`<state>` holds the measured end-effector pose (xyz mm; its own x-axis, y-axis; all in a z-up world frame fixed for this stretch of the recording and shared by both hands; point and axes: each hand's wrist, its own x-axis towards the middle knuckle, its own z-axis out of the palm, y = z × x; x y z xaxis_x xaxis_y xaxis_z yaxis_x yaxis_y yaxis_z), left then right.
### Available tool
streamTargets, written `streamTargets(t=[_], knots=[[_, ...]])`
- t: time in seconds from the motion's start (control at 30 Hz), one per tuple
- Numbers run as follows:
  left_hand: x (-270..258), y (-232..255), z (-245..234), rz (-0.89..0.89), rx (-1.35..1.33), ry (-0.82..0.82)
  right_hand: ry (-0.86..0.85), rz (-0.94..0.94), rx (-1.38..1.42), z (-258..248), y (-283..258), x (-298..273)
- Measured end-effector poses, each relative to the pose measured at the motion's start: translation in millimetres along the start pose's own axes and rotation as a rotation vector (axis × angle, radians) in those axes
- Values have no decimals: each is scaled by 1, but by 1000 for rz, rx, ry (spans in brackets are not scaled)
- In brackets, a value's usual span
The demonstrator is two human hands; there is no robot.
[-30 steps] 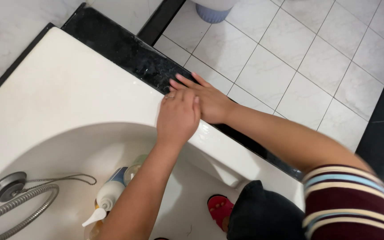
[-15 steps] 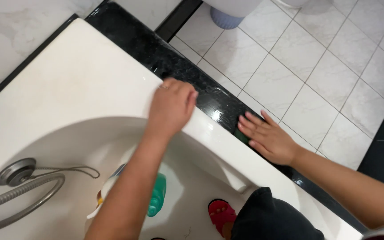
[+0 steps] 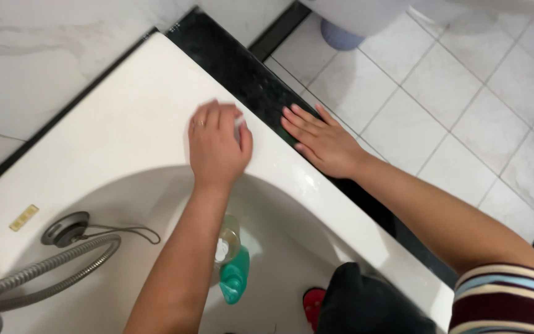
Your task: Cleaning shampoo and soap bottles and the bathtub rim with a sponge and water.
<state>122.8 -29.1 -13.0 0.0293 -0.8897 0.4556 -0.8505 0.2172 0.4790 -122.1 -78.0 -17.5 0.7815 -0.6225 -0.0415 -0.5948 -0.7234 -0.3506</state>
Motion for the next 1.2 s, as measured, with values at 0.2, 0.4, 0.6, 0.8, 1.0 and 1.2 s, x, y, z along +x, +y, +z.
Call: streamTargets(t=[0.2, 0.4, 0.6, 0.8, 1.0, 1.2], knots=[[4, 5, -11, -59, 56, -15, 16, 139, -112, -2, 20, 75], [7, 9, -10, -134, 65, -62, 62, 227, -32, 7, 5, 44], [11, 10, -3, -311, 140, -74, -7, 208, -43, 11, 3, 32], [6, 12, -2, -324, 195, -81, 41, 179, 40, 7, 12, 58], [11, 12, -2, -376, 185, -84, 29, 259, 22, 9, 7, 13], [10, 9, 2, -367, 214, -43, 7, 241, 26, 2, 19, 59]])
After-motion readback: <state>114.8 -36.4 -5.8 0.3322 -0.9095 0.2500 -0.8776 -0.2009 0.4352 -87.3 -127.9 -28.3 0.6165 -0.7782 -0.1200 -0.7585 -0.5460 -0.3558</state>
